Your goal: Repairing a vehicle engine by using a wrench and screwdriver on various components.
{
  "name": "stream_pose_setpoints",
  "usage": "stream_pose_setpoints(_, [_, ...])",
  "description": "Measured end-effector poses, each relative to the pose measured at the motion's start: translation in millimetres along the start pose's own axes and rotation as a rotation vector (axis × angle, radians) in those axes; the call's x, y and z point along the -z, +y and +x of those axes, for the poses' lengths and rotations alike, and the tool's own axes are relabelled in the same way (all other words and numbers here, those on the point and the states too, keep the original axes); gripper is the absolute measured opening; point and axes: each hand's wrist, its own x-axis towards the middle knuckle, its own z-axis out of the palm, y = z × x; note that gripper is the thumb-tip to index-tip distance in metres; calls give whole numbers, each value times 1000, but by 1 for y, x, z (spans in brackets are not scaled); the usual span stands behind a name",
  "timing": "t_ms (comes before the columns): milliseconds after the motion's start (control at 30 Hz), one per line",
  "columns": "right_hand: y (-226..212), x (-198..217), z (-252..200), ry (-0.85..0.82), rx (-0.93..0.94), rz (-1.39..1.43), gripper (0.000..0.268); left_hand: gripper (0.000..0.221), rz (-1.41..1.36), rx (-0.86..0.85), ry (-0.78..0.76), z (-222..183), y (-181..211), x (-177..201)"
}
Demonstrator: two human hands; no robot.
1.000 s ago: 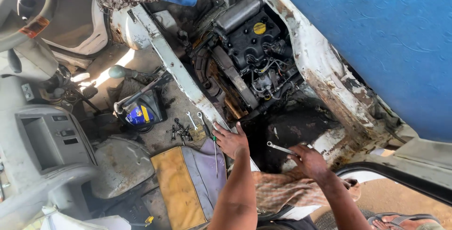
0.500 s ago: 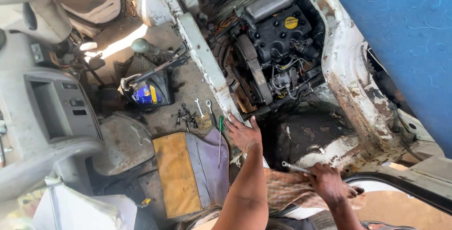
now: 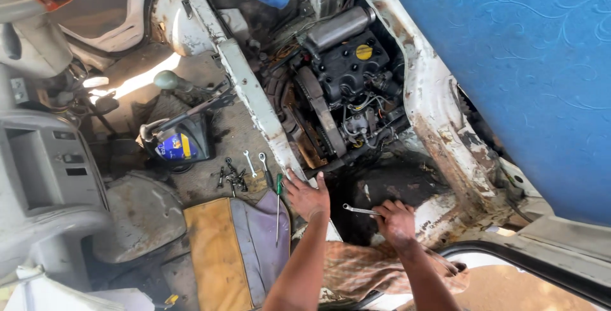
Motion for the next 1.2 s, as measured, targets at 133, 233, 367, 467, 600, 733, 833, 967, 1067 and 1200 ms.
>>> stream_pose_setpoints(133, [-3, 5, 12, 57, 1, 64, 15, 112, -9, -47, -44, 21, -20, -14])
stream_pose_setpoints(233, [0, -2, 19, -61, -107, 10, 11, 109, 39, -103, -346, 49, -2, 16])
stream_pose_setpoints(367, [5, -16, 25, -1, -99, -14, 13, 101, -190, -414, -633, 91, 95, 90])
stream_pose_setpoints(467, [10, -23, 27, -16, -161, -46, 12, 99, -278, -356, -619, 168, 162, 84])
stream_pose_setpoints(600, [17, -34, 32, -74, -215, -65, 18, 86, -367, -161, -705, 277, 204, 39])
stream_pose_setpoints(733, [21, -35, 35, -216, -286, -114, 22, 91, -285, -158, -676, 301, 213, 24])
stream_pose_setpoints(833, [19, -37, 32, -222, -276, -82, 19, 101, -319, -99, -709, 291, 217, 36])
stream_pose_setpoints(967, [19, -38, 38, -311, -296, -163, 21, 105, -627, 133, -784, 288, 218, 51])
stream_pose_setpoints(1067, [19, -39, 36, -361, -313, -197, 22, 108, -746, 156, -774, 279, 220, 58])
stream_pose_setpoints(1200, [23, -44, 32, -271, -297, -182, 25, 114, -768, 176, -734, 273, 224, 59])
